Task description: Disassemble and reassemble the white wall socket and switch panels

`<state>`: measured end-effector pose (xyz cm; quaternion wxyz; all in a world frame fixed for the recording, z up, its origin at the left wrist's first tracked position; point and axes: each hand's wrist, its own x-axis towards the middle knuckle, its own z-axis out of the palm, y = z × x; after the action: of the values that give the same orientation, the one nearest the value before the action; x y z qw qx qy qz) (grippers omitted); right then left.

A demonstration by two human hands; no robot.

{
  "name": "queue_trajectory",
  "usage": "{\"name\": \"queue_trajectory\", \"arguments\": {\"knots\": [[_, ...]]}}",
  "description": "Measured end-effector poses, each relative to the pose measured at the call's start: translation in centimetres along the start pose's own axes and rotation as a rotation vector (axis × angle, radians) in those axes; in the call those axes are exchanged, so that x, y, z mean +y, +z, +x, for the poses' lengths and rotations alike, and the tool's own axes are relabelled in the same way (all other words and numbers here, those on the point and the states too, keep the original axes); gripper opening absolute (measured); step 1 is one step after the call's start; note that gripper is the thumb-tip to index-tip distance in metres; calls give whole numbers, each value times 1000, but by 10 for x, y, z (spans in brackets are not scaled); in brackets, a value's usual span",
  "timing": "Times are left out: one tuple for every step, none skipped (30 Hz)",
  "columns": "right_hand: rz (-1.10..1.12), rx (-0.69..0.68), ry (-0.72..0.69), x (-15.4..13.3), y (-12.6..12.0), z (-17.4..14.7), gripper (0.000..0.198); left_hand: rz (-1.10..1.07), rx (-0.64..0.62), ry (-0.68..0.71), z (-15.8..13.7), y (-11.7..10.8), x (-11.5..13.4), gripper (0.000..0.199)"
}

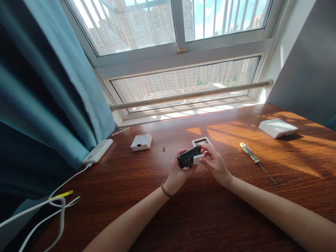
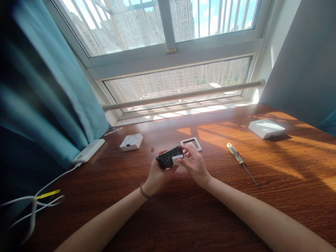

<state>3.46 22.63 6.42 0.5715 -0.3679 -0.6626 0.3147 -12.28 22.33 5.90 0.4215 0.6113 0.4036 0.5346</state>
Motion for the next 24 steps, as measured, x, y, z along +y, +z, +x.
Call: {"name": "queue_trajectory", "arguments": {"knots": [[7, -7, -6, 0, 0, 0, 30, -1, -18, 14, 0, 0, 0, 52], [18, -9, -9, 0, 0, 1, 28, -9, -41, 22, 0, -1, 0, 53], [32, -13, -7, -1, 0, 1, 26, -20, -62, 27, 0, -1, 1, 52], [46, -15, 0, -1, 0, 1, 25, -29, -76, 27, 1, -1, 1, 51], [60, -17, 9, -2, 1, 1, 24, -33, -87, 22, 1, -1, 2, 50], [69, -19, 20, -3, 1, 1, 23, -32, -95, 13, 0, -1, 4, 48], [72, -21, 33, -4, 2, 1, 23, -28, -98, 0, 0, -1, 5, 46], [72, -24, 47, -6, 2, 1, 22, -25, -96, -13, 0, -1, 6, 44], [70, -26, 61, -7, 2, 1, 21, -22, -91, -27, 0, -1, 7, 44], [67, -25, 76, -9, 2, 1, 20, -24, -89, -41, 0, -1, 8, 44], [65, -27, 92, -10, 3, 0, 20, -32, -89, -58, 0, -1, 9, 46], [64, -30, 108, -11, 3, 0, 19, -47, -89, -78, 0, -1, 11, 48], [66, -31, 122, -12, 4, 0, 19, -67, -89, -104, 0, 0, 12, 49], [68, -31, 134, -13, 4, 0, 20, -90, -90, -135, 0, 0, 13, 50], [69, -29, 143, -13, 4, -1, 20, -114, -86, -167, 0, 1, 14, 49], [70, -24, 148, -13, 5, -1, 21, -136, -79, -197, 0, 1, 14, 48], [67, -18, 150, -12, 6, -1, 22, -153, -71, -223, 0, 2, 14, 46], [62, -11, 151, -12, 6, -2, 23, -166, -61, -244, 0, 2, 14, 45], [54, -5, 151, -11, 6, -2, 24, -177, -52, -260, -1, 3, 13, 44], [45, 1, 154, -11, 7, -3, 24, -189, -42, -271, -1, 3, 12, 44], [36, 5, 157, -10, 7, -3, 24, -202, -35, -280, -2, 3, 10, 45], [29, 9, 161, -10, 7, -3, 24, -215, -29, -286, -2, 4, 9, 45], [24, 11, 168, -9, 8, -4, 24, -227, -22, -289, -3, 4, 8, 46], [22, 12, 179, -8, 8, -4, 24, -237, -19, -292, -3, 5, 8, 46]]}}
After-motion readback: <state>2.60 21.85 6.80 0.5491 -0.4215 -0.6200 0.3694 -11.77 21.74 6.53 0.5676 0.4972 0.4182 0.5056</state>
